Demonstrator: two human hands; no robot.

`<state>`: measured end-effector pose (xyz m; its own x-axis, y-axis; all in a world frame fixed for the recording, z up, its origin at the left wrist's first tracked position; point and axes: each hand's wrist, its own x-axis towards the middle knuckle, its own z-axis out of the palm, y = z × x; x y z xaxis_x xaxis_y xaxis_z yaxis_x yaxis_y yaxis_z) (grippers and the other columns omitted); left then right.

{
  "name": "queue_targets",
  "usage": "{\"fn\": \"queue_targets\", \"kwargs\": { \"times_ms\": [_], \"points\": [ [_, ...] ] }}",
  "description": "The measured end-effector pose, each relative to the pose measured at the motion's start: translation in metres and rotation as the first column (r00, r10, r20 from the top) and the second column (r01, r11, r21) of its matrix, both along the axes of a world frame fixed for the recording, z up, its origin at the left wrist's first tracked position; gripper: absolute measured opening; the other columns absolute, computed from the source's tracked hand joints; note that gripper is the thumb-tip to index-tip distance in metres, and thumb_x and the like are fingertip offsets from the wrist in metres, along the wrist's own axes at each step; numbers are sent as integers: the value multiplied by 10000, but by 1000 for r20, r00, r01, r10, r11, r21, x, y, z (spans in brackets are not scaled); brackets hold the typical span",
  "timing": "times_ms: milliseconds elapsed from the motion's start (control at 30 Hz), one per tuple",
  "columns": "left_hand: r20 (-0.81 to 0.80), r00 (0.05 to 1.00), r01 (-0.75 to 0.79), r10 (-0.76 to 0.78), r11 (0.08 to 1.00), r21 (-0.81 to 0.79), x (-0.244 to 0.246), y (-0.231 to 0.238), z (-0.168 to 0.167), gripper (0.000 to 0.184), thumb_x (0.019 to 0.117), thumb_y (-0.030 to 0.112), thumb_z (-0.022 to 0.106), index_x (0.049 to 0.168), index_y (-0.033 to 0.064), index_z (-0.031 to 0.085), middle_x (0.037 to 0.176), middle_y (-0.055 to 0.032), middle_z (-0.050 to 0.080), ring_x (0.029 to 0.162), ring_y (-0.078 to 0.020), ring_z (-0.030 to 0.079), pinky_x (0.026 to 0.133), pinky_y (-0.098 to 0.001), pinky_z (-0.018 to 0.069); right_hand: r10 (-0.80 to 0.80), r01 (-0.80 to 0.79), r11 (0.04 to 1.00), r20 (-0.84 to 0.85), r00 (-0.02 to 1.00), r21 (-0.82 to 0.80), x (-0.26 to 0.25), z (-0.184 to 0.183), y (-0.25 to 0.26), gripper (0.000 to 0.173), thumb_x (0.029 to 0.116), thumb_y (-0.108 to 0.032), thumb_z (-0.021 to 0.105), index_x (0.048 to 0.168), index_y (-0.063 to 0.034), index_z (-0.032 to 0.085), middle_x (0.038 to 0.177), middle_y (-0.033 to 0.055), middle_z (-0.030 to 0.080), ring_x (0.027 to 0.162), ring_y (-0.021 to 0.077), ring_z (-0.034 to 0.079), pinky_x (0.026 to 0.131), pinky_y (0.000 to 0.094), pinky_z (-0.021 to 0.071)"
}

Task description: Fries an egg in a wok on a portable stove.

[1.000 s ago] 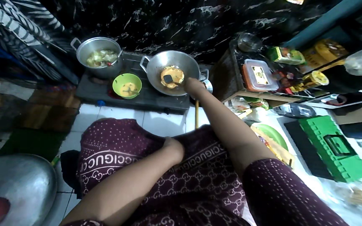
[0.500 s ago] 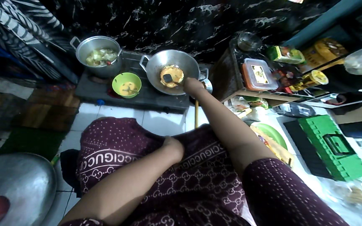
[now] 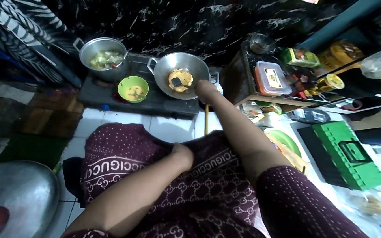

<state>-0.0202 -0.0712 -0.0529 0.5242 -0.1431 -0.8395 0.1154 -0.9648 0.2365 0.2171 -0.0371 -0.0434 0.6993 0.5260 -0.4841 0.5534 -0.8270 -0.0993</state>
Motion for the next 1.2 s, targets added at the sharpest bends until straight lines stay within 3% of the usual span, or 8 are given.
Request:
{"fn": "queue_targets", "kwargs": {
  "times_ms": [233, 367, 567, 700, 967, 1033, 1133, 1200],
  "points": [
    [7, 1000, 6, -6, 1000, -1, 0, 2, -1, 235, 983, 132, 608, 1157, -8, 681, 1192, -219, 679, 1154, -413, 634, 988, -641, 466, -105, 107, 994, 73, 992, -25, 3, 35, -8, 302, 1043, -254, 562, 1245, -75, 697, 1295, 234, 669, 1237, 443, 620, 959, 697, 476],
    [-3, 1000, 11, -11, 1000, 11, 0, 1, 0, 245, 975, 139, 614, 1161, -6, 681, 1198, -215, 677, 1151, -413, 635, 976, -636, 475, -135, 144, 988, 139, 981, -58, 18, 26, -13, 289, 1014, -229, 589, 1222, -65, 704, 1284, 238, 673, 1217, 456, 629, 925, 706, 490],
    [-1, 1000, 15, -15, 1000, 7, 1, 2, 2, 249, 971, 130, 620, 1167, -15, 673, 1201, -218, 672, 1153, -405, 633, 979, -630, 473, -93, 101, 993, 122, 988, -62, 18, 28, -14, 288, 1017, -263, 585, 1188, -73, 719, 1250, 231, 687, 1194, 438, 644, 914, 696, 496],
    [5, 1000, 16, -16, 1000, 1, -1, 0, 1, 251, 973, 126, 619, 1171, -16, 675, 1210, -216, 672, 1162, -408, 628, 995, -635, 460, -36, 41, 996, 69, 997, -78, 8, 31, -11, 327, 1051, -326, 560, 1226, -103, 724, 1278, 223, 682, 1227, 444, 624, 950, 712, 468],
    [1, 1000, 10, -10, 1000, 11, 0, 0, 1, 299, 959, 165, 650, 1198, -14, 662, 1211, -219, 669, 1166, -408, 625, 995, -639, 458, -47, 74, 981, 149, 988, -178, -4, 41, -12, 283, 1031, -211, 576, 1182, -3, 693, 1276, 256, 668, 1211, 457, 631, 904, 703, 491],
    [0, 1000, 14, -14, 1000, 12, 0, 0, 1, 312, 959, 163, 648, 1219, -8, 652, 1205, -218, 670, 1162, -411, 627, 995, -636, 459, -90, 121, 978, 177, 980, -170, -1, 41, -14, 327, 1022, -216, 583, 1221, 31, 662, 1291, 278, 651, 1224, 470, 619, 906, 703, 489],
    [1, 1000, 12, -12, 1000, 9, -1, 0, 2, 297, 961, 155, 644, 1207, -10, 658, 1206, -218, 671, 1161, -410, 628, 994, -636, 458, -130, 162, 976, 205, 970, -147, 4, 40, -19, 382, 1022, -259, 612, 1282, 19, 642, 1319, 281, 640, 1246, 474, 610, 928, 704, 485],
    [5, 1000, 12, -12, 1000, 11, -1, 0, 2, 283, 963, 151, 638, 1194, -10, 665, 1209, -216, 671, 1159, -406, 630, 989, -634, 463, -146, 181, 974, 237, 960, -136, 8, 35, -21, 358, 987, -226, 652, 1242, 25, 666, 1301, 280, 650, 1218, 472, 625, 905, 698, 501]
  ]
}}
